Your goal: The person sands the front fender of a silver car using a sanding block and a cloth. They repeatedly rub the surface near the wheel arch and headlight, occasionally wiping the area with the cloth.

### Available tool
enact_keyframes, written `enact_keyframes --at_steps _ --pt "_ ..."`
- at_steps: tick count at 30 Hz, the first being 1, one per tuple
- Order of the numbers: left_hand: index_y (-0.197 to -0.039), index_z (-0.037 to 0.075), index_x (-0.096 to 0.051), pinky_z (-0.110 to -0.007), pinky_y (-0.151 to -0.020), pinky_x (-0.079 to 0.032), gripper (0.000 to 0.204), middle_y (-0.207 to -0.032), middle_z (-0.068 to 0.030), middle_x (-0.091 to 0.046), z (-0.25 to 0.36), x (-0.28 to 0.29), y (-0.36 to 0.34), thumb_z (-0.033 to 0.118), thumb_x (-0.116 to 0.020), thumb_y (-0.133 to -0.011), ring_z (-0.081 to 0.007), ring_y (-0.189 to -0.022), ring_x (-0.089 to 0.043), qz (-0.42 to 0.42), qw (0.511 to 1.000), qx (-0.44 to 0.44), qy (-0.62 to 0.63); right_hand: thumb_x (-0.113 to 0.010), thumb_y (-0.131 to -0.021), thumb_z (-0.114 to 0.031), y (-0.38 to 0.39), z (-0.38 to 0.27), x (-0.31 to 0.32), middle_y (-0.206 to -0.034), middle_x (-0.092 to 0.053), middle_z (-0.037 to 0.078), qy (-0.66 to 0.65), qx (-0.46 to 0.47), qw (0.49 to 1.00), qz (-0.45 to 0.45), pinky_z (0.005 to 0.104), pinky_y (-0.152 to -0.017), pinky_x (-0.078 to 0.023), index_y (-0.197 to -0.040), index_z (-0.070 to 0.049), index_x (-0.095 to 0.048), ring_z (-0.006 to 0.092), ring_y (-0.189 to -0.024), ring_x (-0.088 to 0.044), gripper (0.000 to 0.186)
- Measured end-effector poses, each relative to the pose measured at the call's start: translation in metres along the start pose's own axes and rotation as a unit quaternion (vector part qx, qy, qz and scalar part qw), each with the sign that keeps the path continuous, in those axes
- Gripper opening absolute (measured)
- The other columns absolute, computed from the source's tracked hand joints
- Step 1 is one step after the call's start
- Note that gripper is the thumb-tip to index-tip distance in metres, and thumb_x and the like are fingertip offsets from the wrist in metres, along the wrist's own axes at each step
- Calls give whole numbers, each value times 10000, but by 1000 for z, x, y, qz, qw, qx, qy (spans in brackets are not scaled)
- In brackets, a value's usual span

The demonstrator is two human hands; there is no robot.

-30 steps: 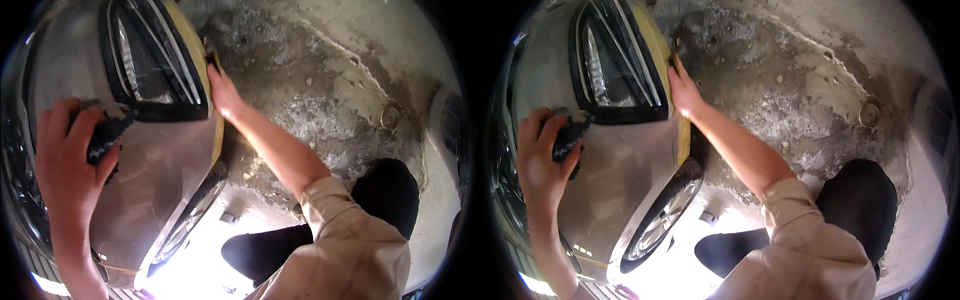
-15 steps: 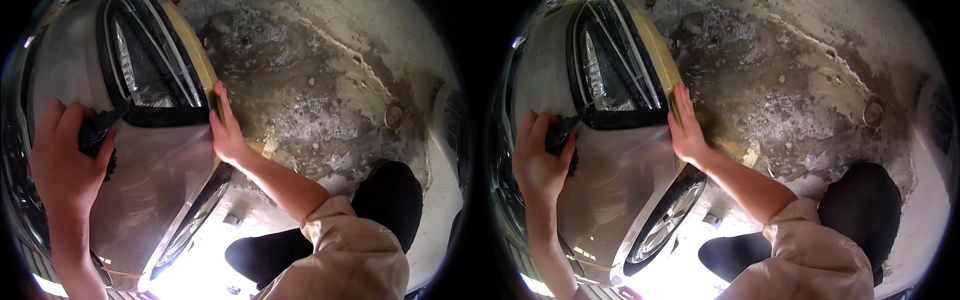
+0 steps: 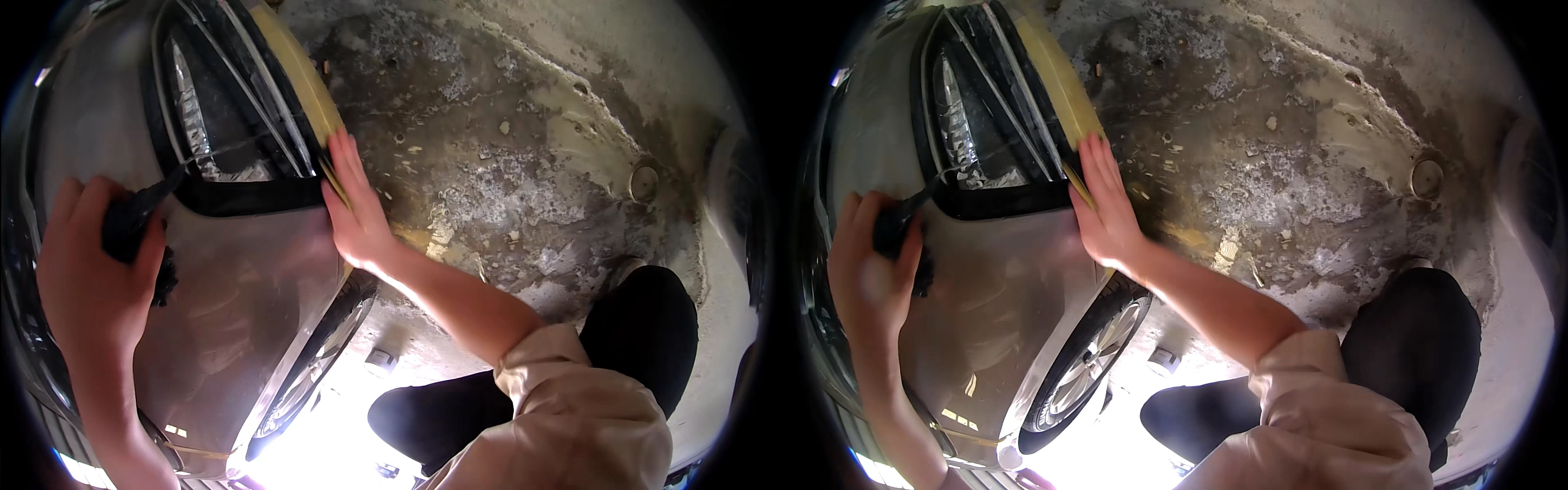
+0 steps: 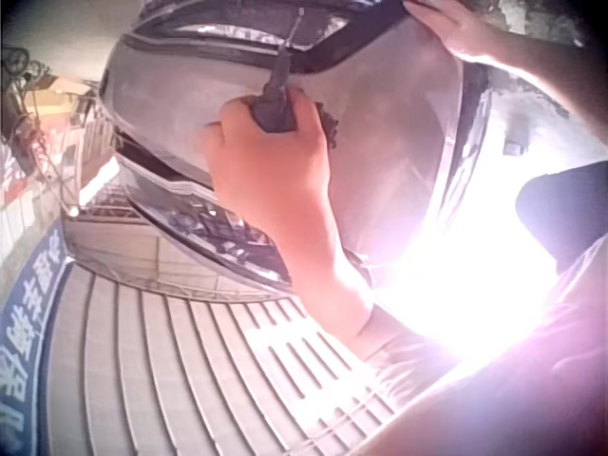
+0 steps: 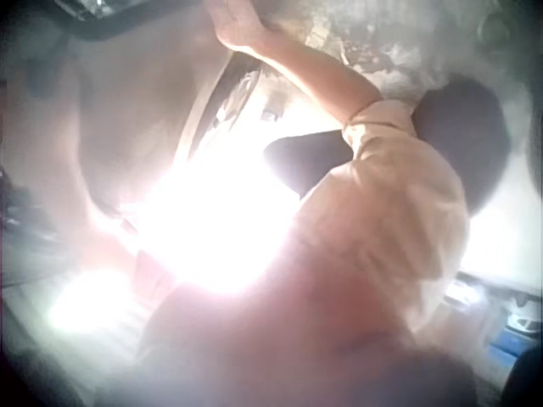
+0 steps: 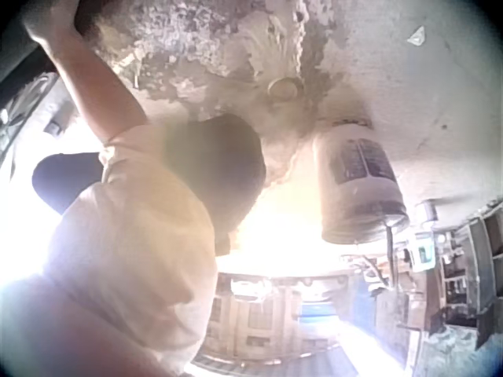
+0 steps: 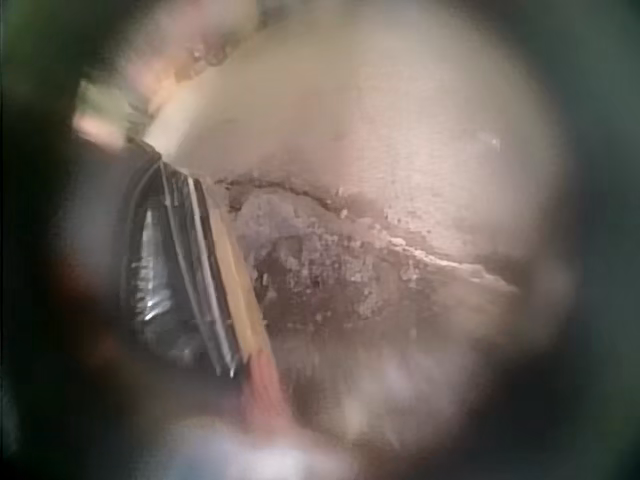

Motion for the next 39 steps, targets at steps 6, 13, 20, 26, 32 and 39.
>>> enact_keyframes --at_steps 6,13,20,26,32,39 --pt "-918 48 -578 -437 -704 -476 229 -901 -126 -532 5 13 -3 113 -752 -785 -379 -833 -600 2 999 -13 39 -505 -1050 -208 -108 26 9 -1651 -252 229 -143 -76 986 -38 396 -1262 -182 -1577 -8 -300 351 -1552 -198 600" --pt "-918 50 -564 -439 -727 -479 271 -930 -117 -534 16 10 1 101 -765 -744 -374 -860 -595 -14 1000 -22 14 -499 -1044 -208 -62 12 3 -1662 -218 234 -37 -31 998 -31 411 -1263 -165 -1584 14 -260 353 -1559 -172 631" --pt "-909 67 -573 -436 -708 -488 307 -925 -105 -528 6 9 6 124 -777 -687 -357 -848 -599 -19 1000 -8 14 -443 -1054 -167 -25 7 -1 -1691 -156 190 -12 -16 998 -68 434 -1272 -95 -1609 -9 -206 339 -1578 -82 624" --pt "-905 70 -578 -430 -701 -491 278 -910 -99 -525 16 9 -2 142 -777 -724 -350 -837 -602 -2 1000 -26 7 -466 -1051 -187 -78 29 8 -1693 -132 202 -110 -98 987 -65 437 -1268 -122 -1611 -15 -198 360 -1570 -117 644" --pt "-917 68 -590 -413 -693 -482 258 -901 -87 -528 8 10 1 132 -769 -742 -342 -815 -602 -13 999 8 45 -509 -1024 -118 -18 17 -4 -1695 -129 197 -67 -27 997 -41 439 -1273 -85 -1616 -20 -195 345 -1576 -85 676" --pt "-917 59 -582 -419 -716 -477 259 -903 -113 -519 13 9 -3 92 -754 -727 -356 -837 -595 -5 998 -8 55 -445 -1058 -197 -92 7 10 -1678 -189 208 -105 -133 984 -63 426 -1270 -121 -1596 2 -240 354 -1569 -125 609"
Point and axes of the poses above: each hand's wrist, its own y-axis away from the middle knuckle, its own x-axis out of the back of the hand, z = x × y, the point moved 5 cm from there along -y, towards the middle knuckle
